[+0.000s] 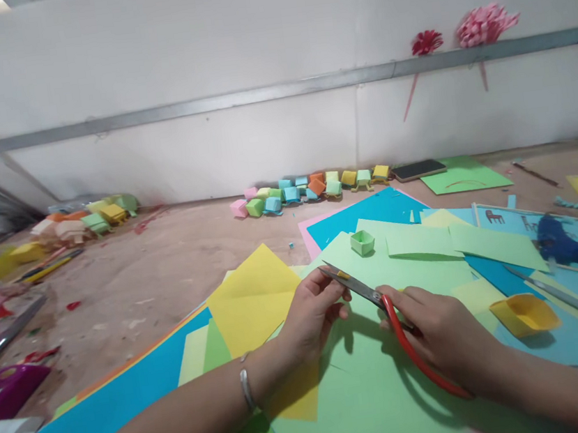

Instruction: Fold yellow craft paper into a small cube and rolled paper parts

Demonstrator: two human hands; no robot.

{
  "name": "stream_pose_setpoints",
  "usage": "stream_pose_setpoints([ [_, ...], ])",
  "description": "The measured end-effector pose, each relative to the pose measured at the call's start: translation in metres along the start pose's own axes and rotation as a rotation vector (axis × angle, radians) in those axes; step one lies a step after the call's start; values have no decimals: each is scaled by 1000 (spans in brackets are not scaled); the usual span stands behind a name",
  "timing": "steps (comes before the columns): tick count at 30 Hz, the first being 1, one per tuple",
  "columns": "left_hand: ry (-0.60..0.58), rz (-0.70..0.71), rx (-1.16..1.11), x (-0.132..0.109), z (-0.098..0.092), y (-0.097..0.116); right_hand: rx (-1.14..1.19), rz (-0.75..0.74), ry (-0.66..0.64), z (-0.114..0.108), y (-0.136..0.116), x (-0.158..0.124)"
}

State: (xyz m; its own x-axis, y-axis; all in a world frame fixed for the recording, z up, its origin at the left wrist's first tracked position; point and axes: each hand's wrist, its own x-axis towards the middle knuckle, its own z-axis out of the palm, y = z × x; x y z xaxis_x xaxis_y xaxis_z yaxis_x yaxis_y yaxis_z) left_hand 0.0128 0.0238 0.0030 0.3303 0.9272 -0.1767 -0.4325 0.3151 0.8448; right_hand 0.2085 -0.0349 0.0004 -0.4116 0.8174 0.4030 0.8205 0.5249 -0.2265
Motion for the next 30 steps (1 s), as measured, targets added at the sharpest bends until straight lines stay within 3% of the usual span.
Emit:
stream_pose_setpoints([
  [8, -9, 1, -10, 2, -2, -3, -233, -79, 165, 4, 0, 2],
  [16, -7, -1, -10, 1, -2, -4, -378, -127, 143, 3, 3, -1],
  [30, 13, 3, 19, 0, -1, -3, -481, -191, 256, 4, 7, 1],
])
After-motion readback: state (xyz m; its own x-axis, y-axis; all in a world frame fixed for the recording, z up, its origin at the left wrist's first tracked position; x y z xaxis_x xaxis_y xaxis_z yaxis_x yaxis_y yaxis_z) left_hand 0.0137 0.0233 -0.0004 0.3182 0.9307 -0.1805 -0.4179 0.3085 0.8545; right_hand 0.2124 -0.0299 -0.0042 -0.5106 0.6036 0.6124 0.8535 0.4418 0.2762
